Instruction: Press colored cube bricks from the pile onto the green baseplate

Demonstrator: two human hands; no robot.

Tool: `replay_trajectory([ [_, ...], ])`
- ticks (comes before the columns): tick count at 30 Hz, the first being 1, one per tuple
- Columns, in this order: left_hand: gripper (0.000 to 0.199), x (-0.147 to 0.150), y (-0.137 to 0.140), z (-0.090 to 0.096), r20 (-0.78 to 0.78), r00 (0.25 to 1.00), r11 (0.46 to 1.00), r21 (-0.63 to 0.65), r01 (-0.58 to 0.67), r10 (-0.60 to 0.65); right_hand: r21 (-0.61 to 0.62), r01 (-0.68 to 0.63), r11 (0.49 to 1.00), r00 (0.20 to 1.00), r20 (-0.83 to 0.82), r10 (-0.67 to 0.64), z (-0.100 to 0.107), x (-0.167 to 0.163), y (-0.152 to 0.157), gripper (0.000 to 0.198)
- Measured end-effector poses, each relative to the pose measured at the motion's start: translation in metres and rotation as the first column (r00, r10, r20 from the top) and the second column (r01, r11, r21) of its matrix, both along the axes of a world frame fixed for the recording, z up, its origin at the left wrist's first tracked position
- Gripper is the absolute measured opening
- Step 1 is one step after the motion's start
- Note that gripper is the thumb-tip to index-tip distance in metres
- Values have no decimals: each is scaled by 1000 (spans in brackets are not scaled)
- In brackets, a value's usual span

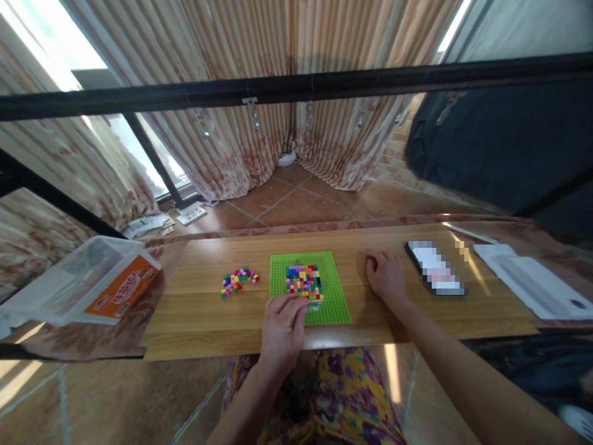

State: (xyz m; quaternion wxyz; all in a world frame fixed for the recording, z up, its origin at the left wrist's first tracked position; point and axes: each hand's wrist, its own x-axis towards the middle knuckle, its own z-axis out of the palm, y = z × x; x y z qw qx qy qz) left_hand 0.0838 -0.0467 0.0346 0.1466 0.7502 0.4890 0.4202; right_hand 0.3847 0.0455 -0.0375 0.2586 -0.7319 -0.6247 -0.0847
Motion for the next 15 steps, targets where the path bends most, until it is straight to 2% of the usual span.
replay_trajectory([
  [6,15,7,9,-16,-40,996,983,168,-75,83,4,-10,1000,1000,-2,10,3,2,-1,27],
  [15,13,8,16,-24,26,994,981,164,-106,103,-1,-9,1000,1000,19,9,5,2,-2,25],
])
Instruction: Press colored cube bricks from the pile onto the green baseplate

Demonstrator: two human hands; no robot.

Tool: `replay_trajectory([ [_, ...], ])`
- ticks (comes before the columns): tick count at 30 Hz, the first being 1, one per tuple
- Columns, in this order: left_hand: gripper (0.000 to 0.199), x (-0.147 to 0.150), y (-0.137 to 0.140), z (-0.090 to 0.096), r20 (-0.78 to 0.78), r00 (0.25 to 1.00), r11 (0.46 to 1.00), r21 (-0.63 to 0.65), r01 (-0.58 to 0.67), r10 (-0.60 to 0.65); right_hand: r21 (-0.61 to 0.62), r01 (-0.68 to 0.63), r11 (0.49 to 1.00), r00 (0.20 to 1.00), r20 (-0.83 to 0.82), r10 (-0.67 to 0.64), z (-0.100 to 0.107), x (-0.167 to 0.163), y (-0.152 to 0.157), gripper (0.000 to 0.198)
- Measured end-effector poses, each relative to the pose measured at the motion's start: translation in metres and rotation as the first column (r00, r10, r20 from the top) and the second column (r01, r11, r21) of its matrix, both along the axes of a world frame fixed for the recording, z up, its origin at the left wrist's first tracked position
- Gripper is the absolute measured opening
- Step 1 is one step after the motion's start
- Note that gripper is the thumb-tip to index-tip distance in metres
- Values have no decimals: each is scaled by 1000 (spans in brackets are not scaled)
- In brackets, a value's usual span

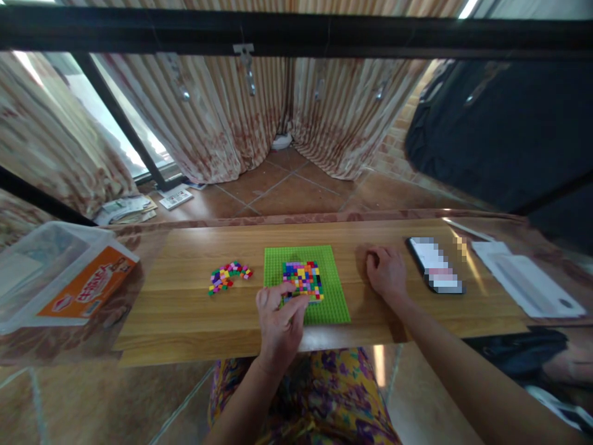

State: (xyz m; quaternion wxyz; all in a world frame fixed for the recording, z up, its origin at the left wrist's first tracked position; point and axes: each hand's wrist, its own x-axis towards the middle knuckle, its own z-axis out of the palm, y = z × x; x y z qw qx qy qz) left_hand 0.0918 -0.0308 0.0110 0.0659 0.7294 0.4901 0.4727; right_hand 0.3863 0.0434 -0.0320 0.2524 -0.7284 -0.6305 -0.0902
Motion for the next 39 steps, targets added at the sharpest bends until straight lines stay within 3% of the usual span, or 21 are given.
replay_trajectory([
  [12,4,1,3,0,-1,1000,1000,11,0,0,16,-13,1000,1000,15,12,-1,2,0,24],
  [39,11,1,5,-2,-76,997,996,85,26,-19,-3,-7,1000,1000,19,7,3,-3,-1,25],
])
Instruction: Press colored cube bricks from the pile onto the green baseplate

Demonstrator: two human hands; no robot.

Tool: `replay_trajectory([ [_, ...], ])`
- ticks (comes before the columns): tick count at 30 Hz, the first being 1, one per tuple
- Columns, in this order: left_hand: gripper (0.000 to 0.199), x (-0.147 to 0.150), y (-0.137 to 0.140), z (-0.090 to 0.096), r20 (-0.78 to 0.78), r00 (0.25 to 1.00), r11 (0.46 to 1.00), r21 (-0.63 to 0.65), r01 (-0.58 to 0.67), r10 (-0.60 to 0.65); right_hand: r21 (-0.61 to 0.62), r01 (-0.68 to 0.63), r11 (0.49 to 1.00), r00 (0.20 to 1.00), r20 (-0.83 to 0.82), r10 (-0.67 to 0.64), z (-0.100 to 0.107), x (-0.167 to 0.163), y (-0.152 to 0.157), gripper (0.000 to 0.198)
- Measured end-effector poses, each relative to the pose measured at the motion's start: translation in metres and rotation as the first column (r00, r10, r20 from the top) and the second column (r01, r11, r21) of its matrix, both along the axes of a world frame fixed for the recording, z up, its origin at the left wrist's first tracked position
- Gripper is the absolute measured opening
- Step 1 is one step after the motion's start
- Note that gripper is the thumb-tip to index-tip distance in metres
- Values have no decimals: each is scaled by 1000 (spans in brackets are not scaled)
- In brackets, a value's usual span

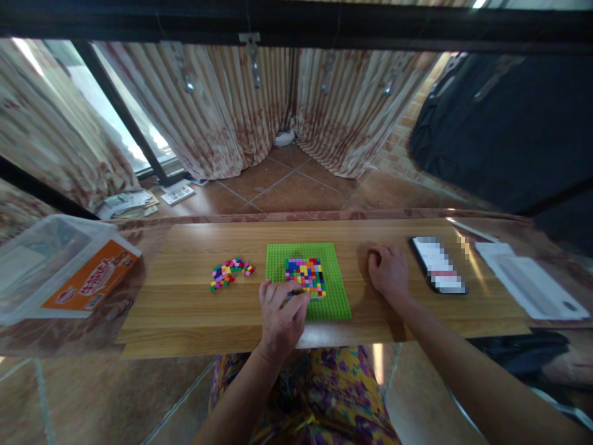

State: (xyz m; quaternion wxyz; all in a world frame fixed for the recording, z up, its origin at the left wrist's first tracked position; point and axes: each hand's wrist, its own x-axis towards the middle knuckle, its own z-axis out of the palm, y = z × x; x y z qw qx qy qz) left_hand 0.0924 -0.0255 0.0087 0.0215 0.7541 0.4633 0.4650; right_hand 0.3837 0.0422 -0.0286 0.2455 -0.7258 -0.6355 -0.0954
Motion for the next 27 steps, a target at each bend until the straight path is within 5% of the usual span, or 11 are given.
replay_trajectory([
  [6,17,-4,-4,-3,-33,999,999,-49,-1,0,13,5,1000,1000,1,-5,-1,0,0,26],
  [15,59,-10,9,12,-25,998,976,-214,47,-53,12,-2,1000,1000,-1,2,0,-1,1,25],
  [27,45,-1,19,6,151,987,917,-384,110,-55,12,-1,1000,1000,-8,2,0,0,0,25],
])
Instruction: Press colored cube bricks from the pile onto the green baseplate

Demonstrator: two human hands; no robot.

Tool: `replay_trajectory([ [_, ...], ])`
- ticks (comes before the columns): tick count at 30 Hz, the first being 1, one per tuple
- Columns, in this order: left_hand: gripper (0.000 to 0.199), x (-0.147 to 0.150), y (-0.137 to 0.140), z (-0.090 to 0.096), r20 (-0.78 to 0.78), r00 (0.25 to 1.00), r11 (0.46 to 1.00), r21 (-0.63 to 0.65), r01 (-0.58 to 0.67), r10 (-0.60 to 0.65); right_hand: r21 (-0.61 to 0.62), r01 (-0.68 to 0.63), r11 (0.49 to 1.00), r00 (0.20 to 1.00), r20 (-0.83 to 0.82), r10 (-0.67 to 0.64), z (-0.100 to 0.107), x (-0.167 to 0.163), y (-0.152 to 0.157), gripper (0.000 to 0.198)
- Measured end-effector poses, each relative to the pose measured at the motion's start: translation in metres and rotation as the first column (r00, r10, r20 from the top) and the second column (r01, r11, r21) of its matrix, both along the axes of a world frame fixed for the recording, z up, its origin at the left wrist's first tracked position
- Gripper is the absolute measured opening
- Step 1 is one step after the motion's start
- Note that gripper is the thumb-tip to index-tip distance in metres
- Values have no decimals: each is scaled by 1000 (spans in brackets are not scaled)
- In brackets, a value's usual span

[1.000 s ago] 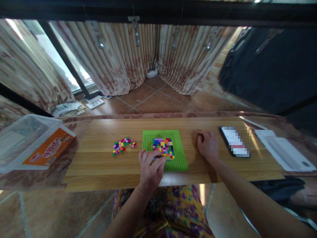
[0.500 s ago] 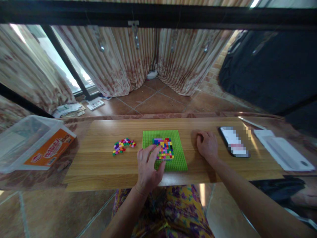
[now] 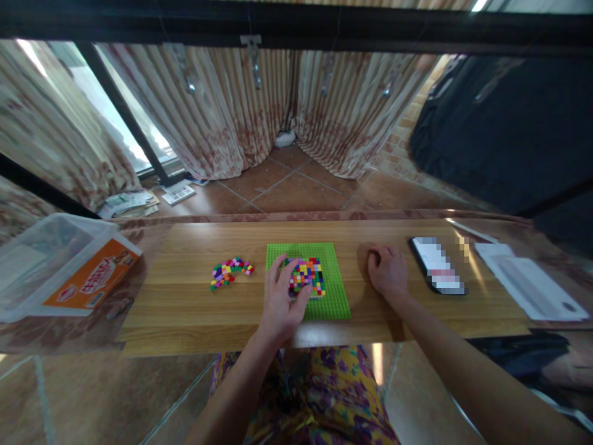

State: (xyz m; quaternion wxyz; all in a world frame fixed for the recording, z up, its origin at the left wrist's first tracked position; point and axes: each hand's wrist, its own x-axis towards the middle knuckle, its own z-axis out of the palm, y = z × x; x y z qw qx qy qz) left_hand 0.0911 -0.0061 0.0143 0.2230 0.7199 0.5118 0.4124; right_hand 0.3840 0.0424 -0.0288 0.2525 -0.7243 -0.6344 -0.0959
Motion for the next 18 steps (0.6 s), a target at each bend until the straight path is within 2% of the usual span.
replay_trajectory([
  [13,43,6,-2,-8,119,992,999,1,-36,36,-9,12,1000,1000,26,-11,-2,1,0,26],
  [18,46,3,-6,-4,115,992,998,21,-61,58,19,-11,1000,999,33,11,-5,4,1,25],
])
